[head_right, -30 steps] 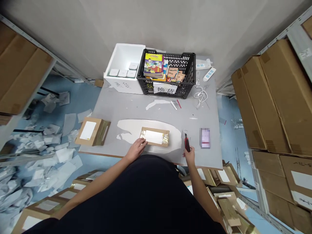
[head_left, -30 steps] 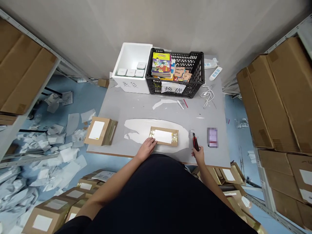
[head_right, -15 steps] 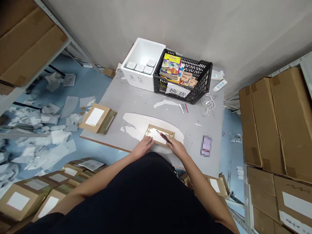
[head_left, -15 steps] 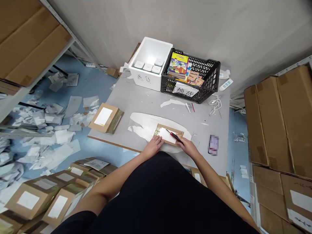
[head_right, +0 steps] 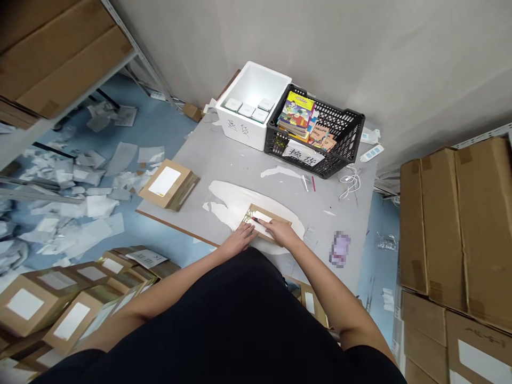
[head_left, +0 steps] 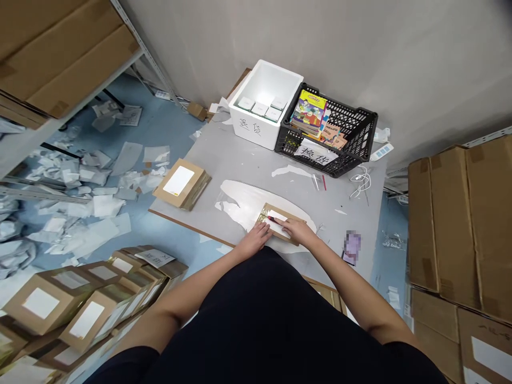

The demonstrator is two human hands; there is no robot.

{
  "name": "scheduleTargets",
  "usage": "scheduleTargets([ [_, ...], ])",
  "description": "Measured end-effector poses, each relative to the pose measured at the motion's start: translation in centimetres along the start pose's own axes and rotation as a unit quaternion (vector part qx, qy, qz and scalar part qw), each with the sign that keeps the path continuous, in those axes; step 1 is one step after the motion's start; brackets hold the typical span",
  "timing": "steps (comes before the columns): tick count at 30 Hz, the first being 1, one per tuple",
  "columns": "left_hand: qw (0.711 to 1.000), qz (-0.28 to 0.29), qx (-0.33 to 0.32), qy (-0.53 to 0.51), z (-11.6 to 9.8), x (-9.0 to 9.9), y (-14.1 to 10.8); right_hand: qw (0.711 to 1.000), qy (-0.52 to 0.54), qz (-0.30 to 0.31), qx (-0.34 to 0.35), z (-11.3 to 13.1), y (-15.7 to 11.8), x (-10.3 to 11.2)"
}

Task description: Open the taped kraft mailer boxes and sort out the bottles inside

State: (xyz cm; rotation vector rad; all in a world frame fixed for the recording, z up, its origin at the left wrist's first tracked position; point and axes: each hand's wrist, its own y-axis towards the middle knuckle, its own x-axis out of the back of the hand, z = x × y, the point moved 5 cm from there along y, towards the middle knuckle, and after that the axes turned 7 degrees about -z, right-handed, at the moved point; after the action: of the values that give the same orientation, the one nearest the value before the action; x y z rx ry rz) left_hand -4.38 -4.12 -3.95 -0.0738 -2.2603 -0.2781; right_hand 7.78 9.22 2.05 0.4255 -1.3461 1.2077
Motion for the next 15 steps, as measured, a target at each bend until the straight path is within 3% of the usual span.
scheduleTargets([
  [15, 1.0, -0.006, 0.004, 0.002, 0.6, -0.7, -0.2, 0.997, -0.069, 0.028, -0.006, 0.2, 0.1, -1.3],
])
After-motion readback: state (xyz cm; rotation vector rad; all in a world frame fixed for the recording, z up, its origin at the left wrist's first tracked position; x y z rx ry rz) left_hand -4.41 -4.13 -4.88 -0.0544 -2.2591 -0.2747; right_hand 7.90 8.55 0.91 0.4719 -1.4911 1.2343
